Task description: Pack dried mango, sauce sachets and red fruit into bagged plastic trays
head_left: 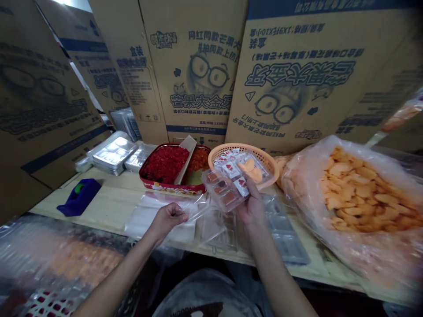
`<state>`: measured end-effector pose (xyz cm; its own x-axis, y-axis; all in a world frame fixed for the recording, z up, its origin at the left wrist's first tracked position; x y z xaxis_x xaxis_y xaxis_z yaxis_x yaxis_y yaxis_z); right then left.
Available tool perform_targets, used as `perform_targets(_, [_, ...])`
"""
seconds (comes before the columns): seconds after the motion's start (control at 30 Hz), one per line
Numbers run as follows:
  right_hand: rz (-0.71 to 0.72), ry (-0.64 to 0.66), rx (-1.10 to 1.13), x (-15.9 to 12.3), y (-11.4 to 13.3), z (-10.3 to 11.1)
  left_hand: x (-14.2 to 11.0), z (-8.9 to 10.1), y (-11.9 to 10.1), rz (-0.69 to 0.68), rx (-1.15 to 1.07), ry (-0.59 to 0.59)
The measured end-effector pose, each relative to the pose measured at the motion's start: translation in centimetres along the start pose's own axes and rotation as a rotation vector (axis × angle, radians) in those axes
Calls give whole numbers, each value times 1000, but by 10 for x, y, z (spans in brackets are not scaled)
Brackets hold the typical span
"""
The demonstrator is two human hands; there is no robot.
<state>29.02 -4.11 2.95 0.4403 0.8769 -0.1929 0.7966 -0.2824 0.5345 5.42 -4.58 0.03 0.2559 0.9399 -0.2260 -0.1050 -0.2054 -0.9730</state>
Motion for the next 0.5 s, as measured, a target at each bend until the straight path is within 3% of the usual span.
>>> perform_targets(0.13, [84,52,12,-1,-3,-8,-4,-2,-1,-15,-14,-27])
perform_targets(0.33, [100,84,7,-2,-8,-9,-10,-2,-8,26,69,38])
perform_targets(0.5, [94,73,8,-1,-6,-4,-9,3,-8,-139,225,-37])
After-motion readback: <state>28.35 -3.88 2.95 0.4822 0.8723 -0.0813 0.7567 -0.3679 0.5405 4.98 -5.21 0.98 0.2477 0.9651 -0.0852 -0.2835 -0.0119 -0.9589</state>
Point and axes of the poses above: each hand's wrist, its own x-axis towards the middle knuckle, its own z-axis out of the back of the hand, y = z × x, the point moved 2 cm from there along x, towards the middle knuckle, and after that the axes turned 3 degrees about y, right-handed, at the moved point
